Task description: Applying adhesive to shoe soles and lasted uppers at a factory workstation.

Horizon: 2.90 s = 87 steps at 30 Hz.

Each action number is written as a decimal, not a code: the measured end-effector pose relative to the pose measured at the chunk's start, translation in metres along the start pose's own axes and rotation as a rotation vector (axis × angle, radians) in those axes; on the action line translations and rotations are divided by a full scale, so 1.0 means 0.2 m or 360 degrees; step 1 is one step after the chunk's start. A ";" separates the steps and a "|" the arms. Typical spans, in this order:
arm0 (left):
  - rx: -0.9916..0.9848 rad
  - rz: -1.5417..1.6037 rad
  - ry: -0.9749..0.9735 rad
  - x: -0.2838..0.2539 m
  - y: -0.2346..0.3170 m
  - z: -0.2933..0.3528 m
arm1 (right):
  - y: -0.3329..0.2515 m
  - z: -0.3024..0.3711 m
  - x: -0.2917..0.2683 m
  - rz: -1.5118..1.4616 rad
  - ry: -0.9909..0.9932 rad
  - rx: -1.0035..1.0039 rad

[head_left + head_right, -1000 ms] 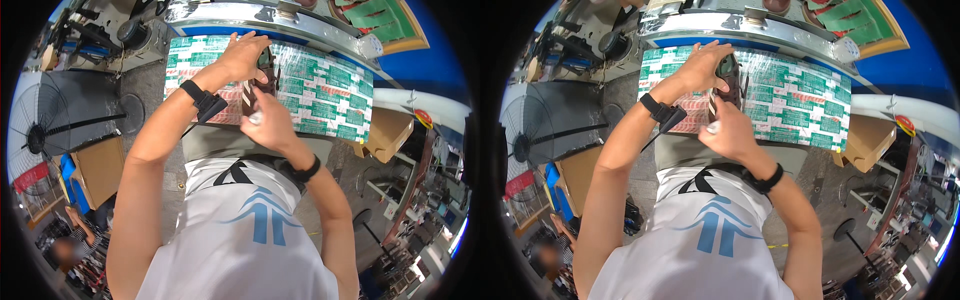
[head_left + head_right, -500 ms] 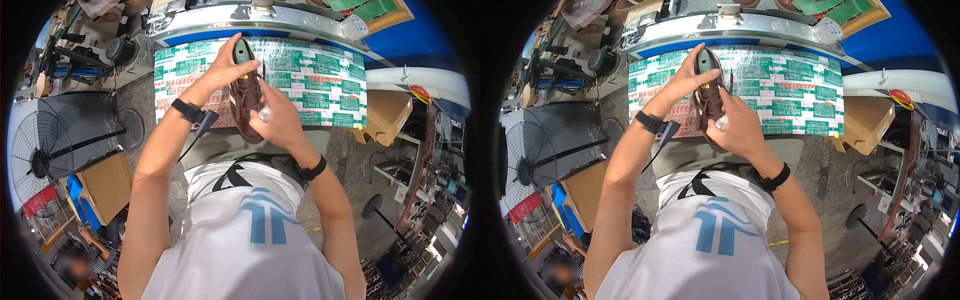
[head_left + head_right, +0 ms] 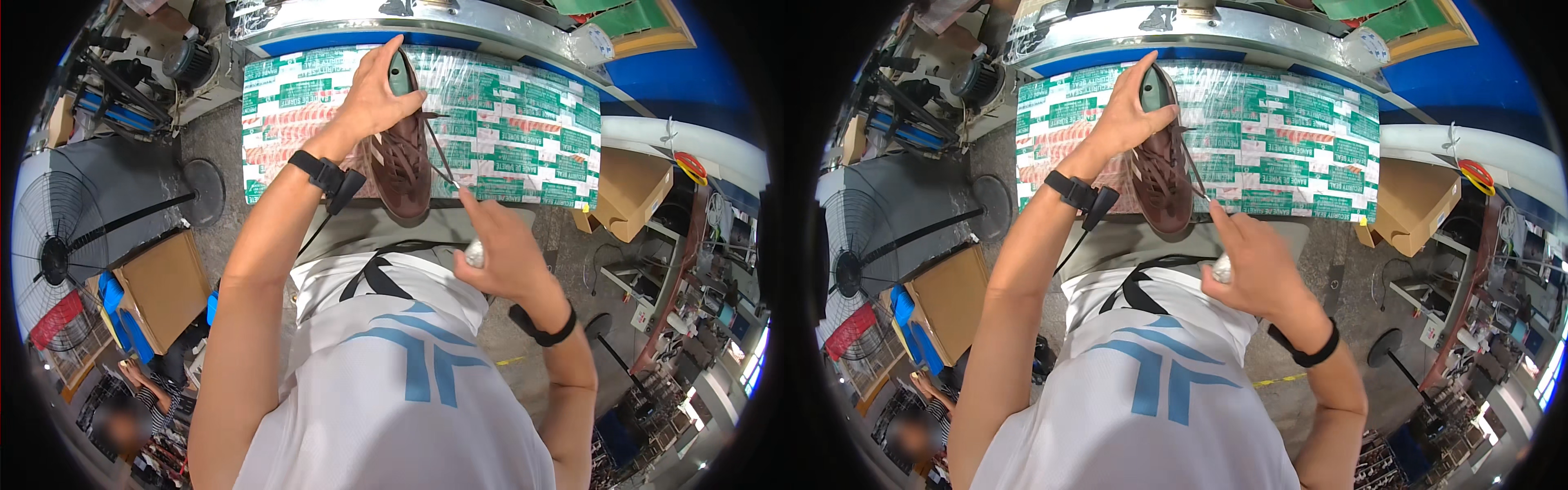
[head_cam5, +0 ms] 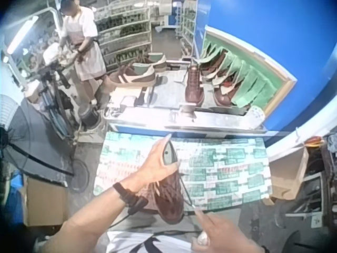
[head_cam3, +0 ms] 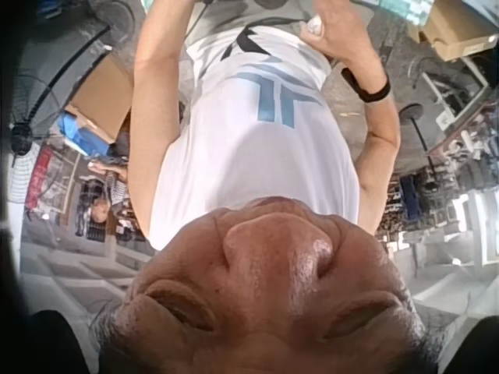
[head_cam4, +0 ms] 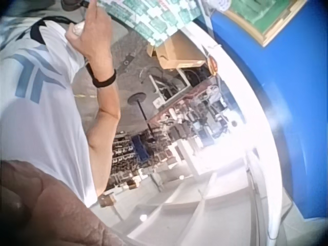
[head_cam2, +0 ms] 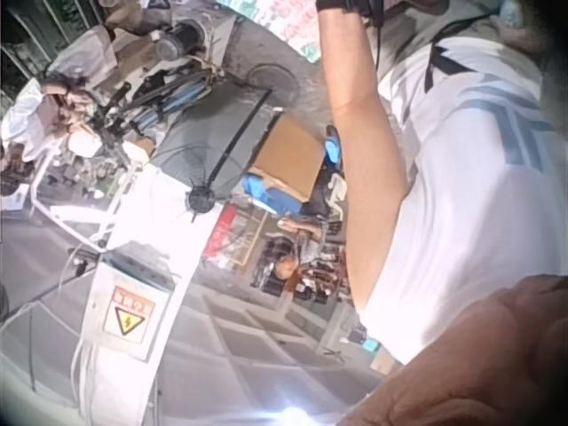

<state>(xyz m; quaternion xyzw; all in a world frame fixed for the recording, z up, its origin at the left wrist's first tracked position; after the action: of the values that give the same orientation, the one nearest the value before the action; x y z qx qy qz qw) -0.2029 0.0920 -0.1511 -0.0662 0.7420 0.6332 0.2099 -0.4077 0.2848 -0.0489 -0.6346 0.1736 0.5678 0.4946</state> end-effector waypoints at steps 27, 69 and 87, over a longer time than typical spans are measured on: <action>-0.0108 -0.0217 -0.0044 0.03 -0.04 0.02 | -0.10 -0.48 0.25 -0.0126 0.0393 -0.0130; -0.1316 0.1841 0.0688 -0.20 -0.32 0.62 | -0.08 -0.57 0.42 -0.0930 0.0379 0.0191; -0.0192 -0.0712 0.0306 -1.56 -0.23 -1.08 | 0.80 -0.50 0.35 0.0231 0.0907 0.0466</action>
<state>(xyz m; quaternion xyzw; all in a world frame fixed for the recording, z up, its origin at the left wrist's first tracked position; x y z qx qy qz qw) 0.0472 -0.1777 -0.0462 -0.3010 0.6863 0.6050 0.2689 -0.4578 0.1544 -0.1944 -0.6762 0.4297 0.3700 0.4703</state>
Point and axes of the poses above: each hand's wrist, its own z-axis away from the middle knuckle, its own x-axis out of the palm, y = z × x, the point moved 8 cm from there along -z, towards the middle knuckle, and after that the axes turned 12 degrees about z, right-handed, at the moved point
